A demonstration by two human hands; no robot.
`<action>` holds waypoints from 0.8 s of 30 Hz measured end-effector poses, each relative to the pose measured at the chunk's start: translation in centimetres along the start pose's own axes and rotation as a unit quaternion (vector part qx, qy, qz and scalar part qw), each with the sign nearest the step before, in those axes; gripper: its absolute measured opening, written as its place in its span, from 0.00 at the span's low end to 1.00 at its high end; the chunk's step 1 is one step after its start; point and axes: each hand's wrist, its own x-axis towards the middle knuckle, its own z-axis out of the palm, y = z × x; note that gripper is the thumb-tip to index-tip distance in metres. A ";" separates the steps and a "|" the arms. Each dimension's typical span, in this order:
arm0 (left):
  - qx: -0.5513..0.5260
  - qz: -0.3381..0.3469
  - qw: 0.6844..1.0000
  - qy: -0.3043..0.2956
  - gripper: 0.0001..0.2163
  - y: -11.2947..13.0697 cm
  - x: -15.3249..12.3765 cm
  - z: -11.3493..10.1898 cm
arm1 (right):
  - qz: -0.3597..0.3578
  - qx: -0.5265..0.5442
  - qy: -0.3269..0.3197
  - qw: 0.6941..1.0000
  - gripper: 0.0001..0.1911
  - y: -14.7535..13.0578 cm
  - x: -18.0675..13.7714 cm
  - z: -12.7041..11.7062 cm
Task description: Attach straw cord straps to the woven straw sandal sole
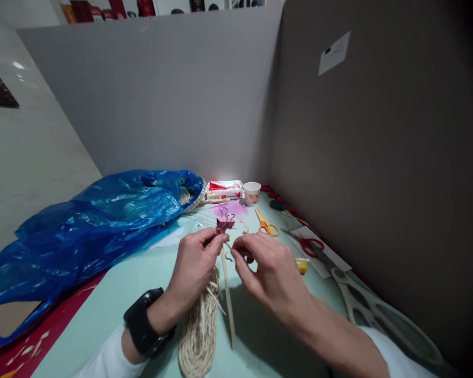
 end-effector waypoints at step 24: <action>-0.236 -0.109 0.959 -0.112 0.08 0.9 -0.9 0.6 | 0.186 0.487 -0.178 0.834 0.13 1.3 2.0 -0.4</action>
